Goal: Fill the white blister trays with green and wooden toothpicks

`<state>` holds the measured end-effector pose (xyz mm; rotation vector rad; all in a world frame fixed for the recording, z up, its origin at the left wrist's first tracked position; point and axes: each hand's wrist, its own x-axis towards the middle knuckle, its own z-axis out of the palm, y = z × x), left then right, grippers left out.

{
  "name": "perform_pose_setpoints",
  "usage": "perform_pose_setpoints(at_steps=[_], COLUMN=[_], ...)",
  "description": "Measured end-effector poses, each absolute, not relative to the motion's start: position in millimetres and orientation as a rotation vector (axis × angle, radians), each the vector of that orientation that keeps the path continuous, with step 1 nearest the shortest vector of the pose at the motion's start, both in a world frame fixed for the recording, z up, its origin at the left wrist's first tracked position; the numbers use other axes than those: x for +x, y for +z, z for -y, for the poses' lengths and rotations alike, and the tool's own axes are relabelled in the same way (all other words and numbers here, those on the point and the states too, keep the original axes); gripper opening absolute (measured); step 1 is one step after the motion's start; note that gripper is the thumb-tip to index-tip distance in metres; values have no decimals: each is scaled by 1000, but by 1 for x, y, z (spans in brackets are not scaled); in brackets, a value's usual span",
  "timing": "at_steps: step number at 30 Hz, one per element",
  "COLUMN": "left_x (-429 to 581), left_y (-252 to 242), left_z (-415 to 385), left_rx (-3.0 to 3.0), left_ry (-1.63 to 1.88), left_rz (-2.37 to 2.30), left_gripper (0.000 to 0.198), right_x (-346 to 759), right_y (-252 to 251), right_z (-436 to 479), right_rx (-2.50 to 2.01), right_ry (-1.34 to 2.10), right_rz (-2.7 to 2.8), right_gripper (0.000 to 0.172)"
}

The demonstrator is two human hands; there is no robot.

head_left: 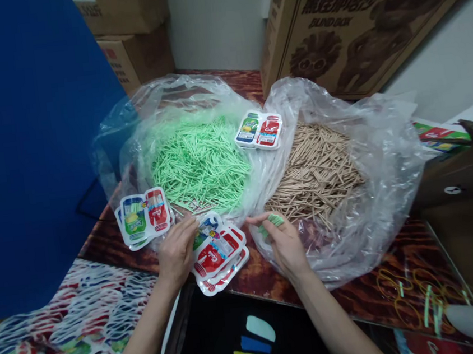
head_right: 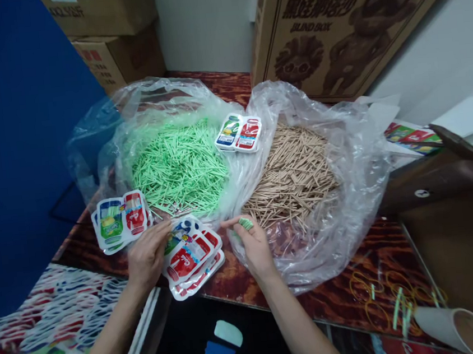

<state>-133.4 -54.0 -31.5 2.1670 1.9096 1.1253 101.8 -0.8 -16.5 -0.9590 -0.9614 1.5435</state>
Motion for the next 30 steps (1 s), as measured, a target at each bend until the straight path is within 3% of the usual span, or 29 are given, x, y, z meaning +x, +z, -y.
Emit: perform_pose_setpoints(at_steps=[4,11,20,30], left_x=[-132,-113,-95,-87], left_y=[-25,-17,-13,-22], left_z=[53,49,48,49], left_rx=[2119,1998,1613,1464], left_ry=[1169,1302,1443,1444], left_rz=[-1845,-1731,-1782,-1742], left_gripper=[25,22,18,20], right_x=[100,64,31,48], right_y=[2,30,38,34], right_z=[-14,-45,-42,-34], right_rx=[-904,-615,-633,-709], right_ry=[1560,1884,2069,1957], right_rz=[919,621,519,575], right_gripper=[9,11,12,14])
